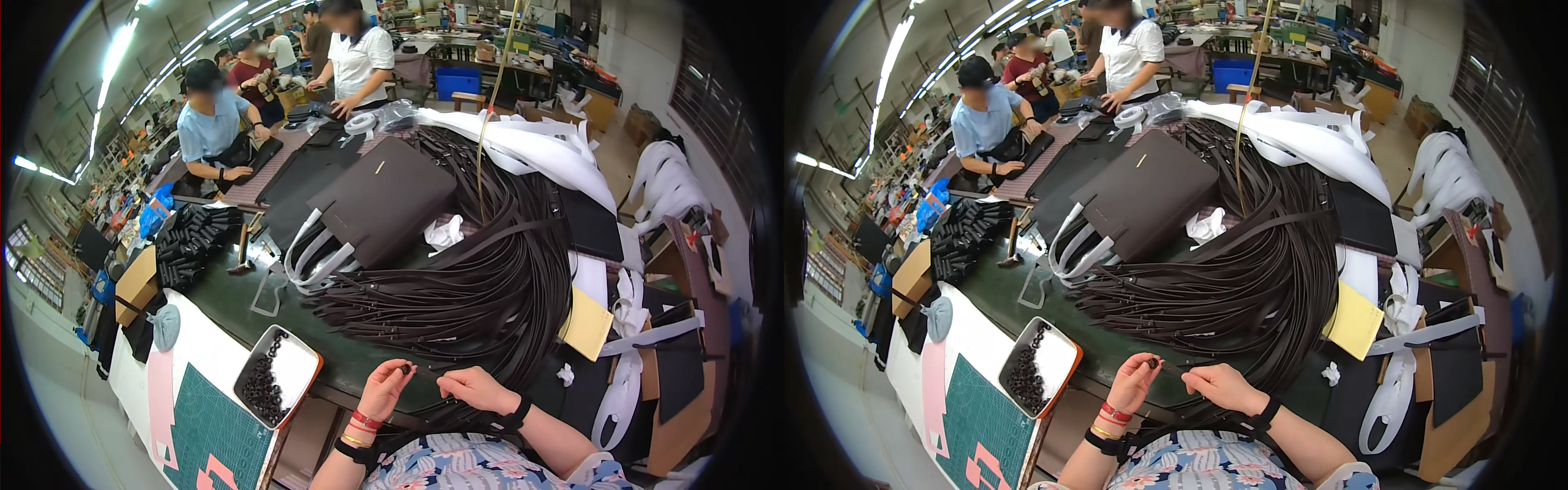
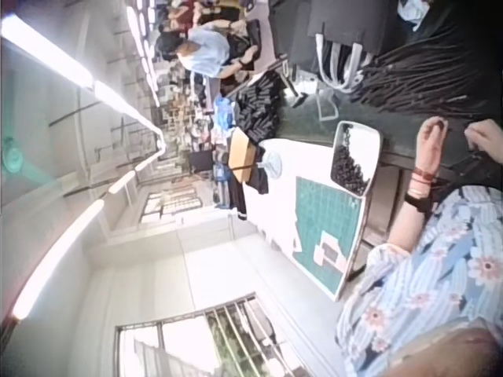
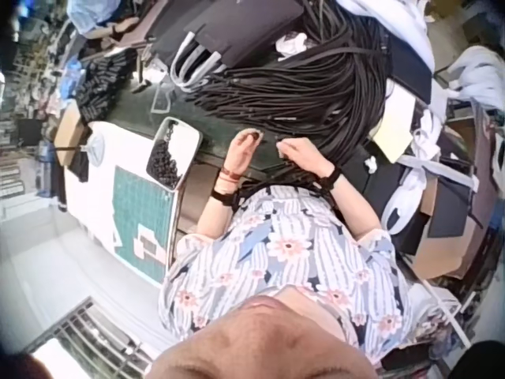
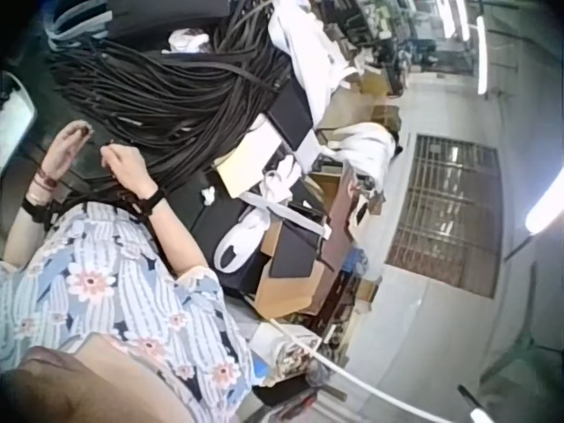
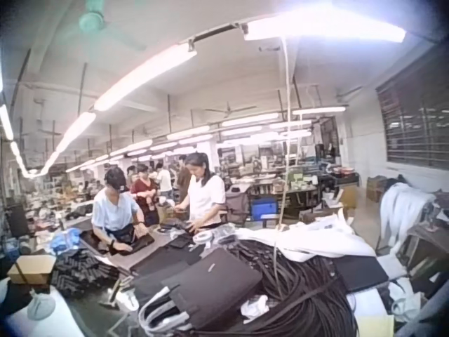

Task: The person attaches small black plastic hardware pieces to the ends of long dark leather straps. They pick up a strap, slide a plastic piece onto the end, and place the finished strap onto a growing pile on the table. The task is performed by hand without tools in a factory setting.

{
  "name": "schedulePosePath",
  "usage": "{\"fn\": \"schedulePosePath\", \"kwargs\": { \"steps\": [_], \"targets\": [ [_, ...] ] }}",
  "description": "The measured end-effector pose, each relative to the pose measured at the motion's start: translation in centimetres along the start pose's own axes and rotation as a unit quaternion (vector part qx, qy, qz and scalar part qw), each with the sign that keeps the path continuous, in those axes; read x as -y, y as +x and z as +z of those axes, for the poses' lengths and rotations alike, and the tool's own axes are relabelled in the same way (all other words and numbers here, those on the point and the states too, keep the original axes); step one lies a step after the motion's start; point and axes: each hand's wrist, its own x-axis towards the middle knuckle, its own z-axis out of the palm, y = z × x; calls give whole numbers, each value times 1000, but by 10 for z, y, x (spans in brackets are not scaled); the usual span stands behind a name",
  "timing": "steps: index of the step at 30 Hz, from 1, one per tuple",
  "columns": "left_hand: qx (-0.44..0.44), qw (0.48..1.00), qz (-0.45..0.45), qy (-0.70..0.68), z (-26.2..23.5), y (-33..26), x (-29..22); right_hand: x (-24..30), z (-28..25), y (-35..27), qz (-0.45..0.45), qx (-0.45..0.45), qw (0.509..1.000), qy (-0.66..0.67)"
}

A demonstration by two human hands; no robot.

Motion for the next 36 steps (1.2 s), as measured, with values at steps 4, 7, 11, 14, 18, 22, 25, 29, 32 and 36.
{"fn": "schedulePosePath", "kwargs": {
  "steps": [4, 7, 11, 14, 18, 22, 25, 29, 32, 36],
  "targets": [
    [19, 997, -37, 68, 8, -2, -2, -9, -3, 3, 28, 57, 998, 0],
    [29, 993, -59, 101, 14, -3, -2, -13, -3, 3, 24, 68, 997, 11],
    [35, 990, -81, 111, 18, -10, 13, -23, 7, 1, -2, 70, 997, -28],
    [3, 993, -105, 57, 20, -10, 28, -27, 9, 3, -37, 59, 994, -80],
    [-44, 993, -97, 45, 17, -3, 24, -38, 11, -5, -74, -1, 992, -105],
    [-52, 993, -73, 70, 14, -1, 31, -52, 9, -7, -141, -93, 980, -108],
    [-41, 990, -69, 115, 21, 2, 49, -52, 18, -1, -154, -143, 969, -133],
    [-42, 987, -112, 109, 25, 9, 45, -47, 17, -4, -80, -206, 965, -142],
    [-78, 983, -158, 47, 23, 6, 51, -38, 17, -2, -120, -177, 969, -128],
    [-72, 977, -190, 69, 7, 5, 61, -36, 12, -1, -193, -140, 950, -202]
  ]
}}
